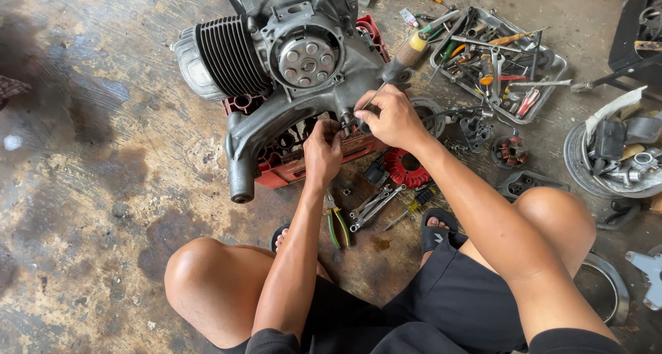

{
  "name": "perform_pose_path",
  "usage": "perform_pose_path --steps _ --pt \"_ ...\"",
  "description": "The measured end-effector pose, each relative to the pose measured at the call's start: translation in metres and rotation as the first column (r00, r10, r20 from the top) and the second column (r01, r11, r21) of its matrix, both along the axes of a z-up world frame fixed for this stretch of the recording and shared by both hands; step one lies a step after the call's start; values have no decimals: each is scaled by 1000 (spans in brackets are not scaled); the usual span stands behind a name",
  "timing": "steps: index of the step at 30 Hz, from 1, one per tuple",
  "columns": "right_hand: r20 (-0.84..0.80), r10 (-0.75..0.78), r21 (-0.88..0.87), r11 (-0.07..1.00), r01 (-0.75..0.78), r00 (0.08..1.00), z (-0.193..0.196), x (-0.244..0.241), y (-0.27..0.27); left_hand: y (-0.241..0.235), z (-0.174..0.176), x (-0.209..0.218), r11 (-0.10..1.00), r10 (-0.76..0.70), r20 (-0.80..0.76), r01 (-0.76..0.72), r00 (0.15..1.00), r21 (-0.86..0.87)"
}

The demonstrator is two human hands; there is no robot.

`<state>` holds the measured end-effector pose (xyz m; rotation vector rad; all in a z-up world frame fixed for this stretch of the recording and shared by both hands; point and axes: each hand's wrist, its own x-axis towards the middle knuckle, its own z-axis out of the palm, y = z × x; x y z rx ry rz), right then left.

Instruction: The person sits on the floor and works on a motorcycle engine placed on a red crate. They use a wrench to tighten bolts on the engine casing, then switch to pliers to adjust a component on the side. Finally, they use a screwdriver to work on a part near the engine's front.

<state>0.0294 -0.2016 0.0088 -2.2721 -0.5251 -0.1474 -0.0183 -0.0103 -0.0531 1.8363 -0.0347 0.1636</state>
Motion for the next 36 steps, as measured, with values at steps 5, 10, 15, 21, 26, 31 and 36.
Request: perform_pose_path --steps 5,10,15,21,26,31,36 --pt "-11 4 -8 1000 -4 1000 1 0 0 0 -3 1 1000 20 -7 -20 1000 0" --pt "-39 7 -4 1000 -7 999 1 0 -1 -1 -1 0 999 32 -10 -32 999 -8" --pt "-42 10 -25 1000 -11 999 -1 -2 0 0 -1 -1 999 40 -27 -40 999 -3" --pt "-85 -15 103 994 23 996 46 -10 -1 5 14 -4 997 36 -99 -29 994 68" --pt "-94 -36 154 987 50 995 86 -27 -11 11 46 -24 975 -80 -154 110 985 192" --pt "-80 -7 269 963 28 997 104 -42 -24 6 74 -37 948 -263 -138 282 955 147" --pt "-47 11 306 952 4 999 109 -56 -44 -13 94 -48 924 -382 -61 382 922 1"
